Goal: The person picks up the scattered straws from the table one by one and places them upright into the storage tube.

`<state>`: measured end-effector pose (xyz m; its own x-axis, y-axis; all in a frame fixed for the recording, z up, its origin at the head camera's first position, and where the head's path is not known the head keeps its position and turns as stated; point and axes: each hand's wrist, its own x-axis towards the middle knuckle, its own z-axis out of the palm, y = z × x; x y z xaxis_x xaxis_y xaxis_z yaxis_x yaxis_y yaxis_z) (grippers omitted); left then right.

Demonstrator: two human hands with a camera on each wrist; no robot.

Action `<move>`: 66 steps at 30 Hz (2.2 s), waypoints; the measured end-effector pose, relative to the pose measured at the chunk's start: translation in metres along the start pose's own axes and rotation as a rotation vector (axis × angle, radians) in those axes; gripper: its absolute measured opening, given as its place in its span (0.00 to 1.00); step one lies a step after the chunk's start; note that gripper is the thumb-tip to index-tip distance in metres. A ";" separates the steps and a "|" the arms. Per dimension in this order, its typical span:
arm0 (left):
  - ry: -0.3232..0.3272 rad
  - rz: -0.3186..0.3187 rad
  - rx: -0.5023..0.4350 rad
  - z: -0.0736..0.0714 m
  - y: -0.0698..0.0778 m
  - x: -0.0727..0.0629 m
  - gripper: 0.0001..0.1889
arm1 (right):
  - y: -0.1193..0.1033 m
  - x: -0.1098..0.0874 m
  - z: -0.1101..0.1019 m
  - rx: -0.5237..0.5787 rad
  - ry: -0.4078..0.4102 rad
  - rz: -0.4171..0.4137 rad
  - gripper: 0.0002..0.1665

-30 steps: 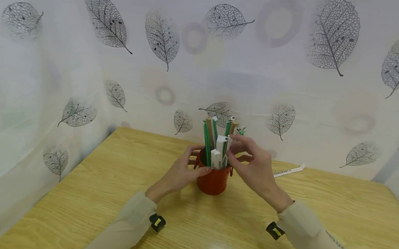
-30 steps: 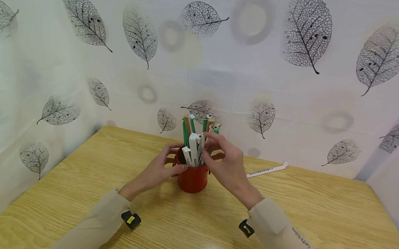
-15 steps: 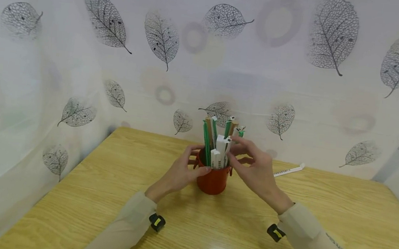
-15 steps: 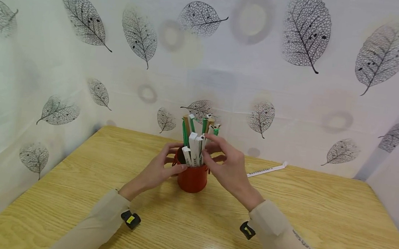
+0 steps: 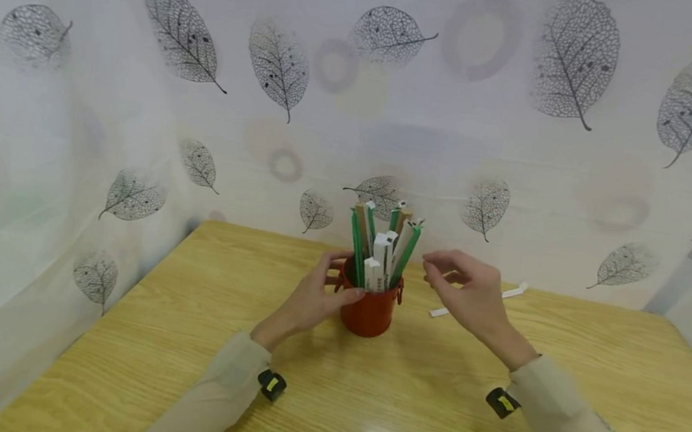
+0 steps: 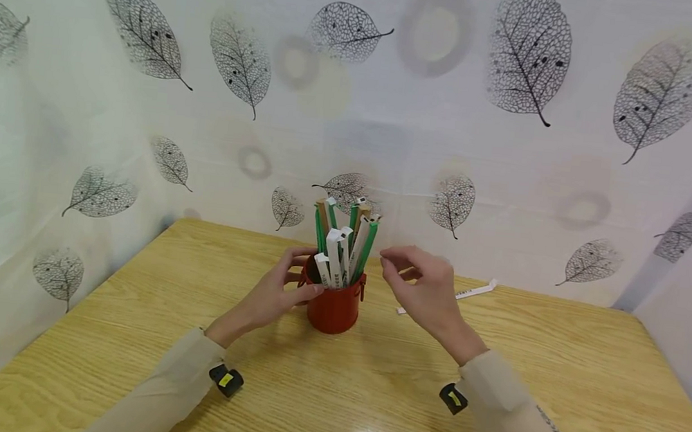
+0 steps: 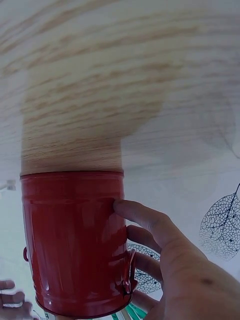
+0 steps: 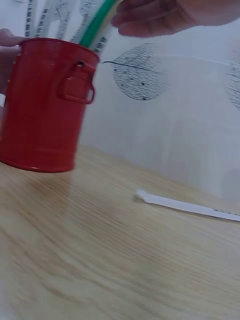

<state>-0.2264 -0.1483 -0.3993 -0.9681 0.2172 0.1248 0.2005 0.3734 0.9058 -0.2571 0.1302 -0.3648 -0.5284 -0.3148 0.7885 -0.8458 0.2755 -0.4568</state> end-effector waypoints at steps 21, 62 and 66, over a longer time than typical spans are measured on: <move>0.003 0.017 0.011 0.000 -0.004 0.002 0.36 | 0.049 -0.032 -0.027 -0.566 -0.779 0.139 0.12; 0.010 -0.003 0.007 0.001 0.000 0.000 0.36 | 0.012 0.002 -0.052 -0.358 -0.075 -0.378 0.28; 0.008 -0.008 0.006 0.001 0.001 0.000 0.36 | 0.004 0.011 -0.052 -0.272 -0.051 -0.350 0.31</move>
<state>-0.2259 -0.1473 -0.3986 -0.9707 0.2074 0.1211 0.1940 0.3802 0.9043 -0.2628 0.1752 -0.3365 -0.2222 -0.4740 0.8520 -0.9280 0.3708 -0.0358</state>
